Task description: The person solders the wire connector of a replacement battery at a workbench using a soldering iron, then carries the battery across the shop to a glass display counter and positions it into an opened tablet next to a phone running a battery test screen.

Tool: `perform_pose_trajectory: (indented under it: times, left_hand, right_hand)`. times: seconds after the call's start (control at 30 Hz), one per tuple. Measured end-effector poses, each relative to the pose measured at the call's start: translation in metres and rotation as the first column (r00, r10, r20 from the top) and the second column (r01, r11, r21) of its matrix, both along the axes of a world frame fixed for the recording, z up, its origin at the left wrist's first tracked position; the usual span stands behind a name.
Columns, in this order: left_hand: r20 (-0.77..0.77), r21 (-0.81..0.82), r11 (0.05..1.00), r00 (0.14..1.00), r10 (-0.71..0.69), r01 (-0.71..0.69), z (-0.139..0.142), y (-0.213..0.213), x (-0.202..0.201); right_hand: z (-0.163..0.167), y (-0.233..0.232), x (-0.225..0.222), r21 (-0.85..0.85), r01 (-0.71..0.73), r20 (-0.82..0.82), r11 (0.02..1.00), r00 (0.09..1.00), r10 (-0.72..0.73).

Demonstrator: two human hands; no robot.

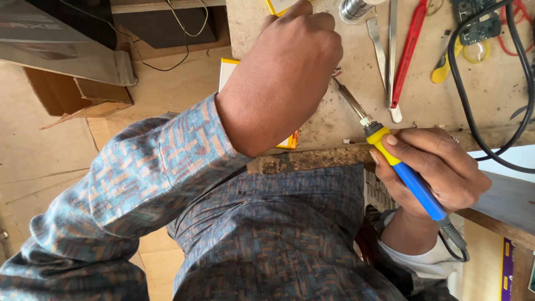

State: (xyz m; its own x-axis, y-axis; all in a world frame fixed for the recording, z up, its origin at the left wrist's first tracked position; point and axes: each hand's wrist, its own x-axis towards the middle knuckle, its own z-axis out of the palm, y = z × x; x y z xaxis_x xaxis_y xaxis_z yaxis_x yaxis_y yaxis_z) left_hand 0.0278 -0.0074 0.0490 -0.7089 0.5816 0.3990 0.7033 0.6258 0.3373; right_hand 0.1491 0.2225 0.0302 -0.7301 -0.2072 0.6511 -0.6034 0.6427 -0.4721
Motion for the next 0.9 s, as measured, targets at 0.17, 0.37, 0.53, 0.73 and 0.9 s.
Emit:
perform_pose_trajectory:
  times: [0.17,0.37,0.53,0.73,0.9]
  left_hand:
    - [-0.005,0.016,0.999,0.999,-0.038,0.038,-0.0013,-0.0062,0.0015]
    - [-0.050,-0.027,0.998,0.997,-0.059,0.058,-0.0038,-0.0031,0.0018]
    - [-0.050,-0.035,0.997,0.997,-0.064,0.062,-0.0048,-0.0057,0.0030]
    - [-0.064,-0.002,0.993,0.991,-0.115,0.115,-0.0064,-0.0097,0.0012]
    - [-0.062,0.036,0.989,0.988,-0.141,0.143,-0.0073,-0.0111,0.0029]
  right_hand:
    - [-0.0043,0.0006,0.0021,0.007,0.006,0.014,1.000,1.000,-0.006]
    - [-0.0067,0.0008,0.0028,-0.006,0.005,0.012,1.000,1.000,-0.005]
    - [-0.0062,0.0022,0.0026,0.018,-0.003,0.007,1.000,1.000,0.003]
    - [-0.0058,0.0037,0.0021,0.011,-0.004,0.013,1.000,1.000,0.004]
    - [-0.0063,0.0041,0.0032,0.010,-0.001,0.011,1.000,1.000,0.001]
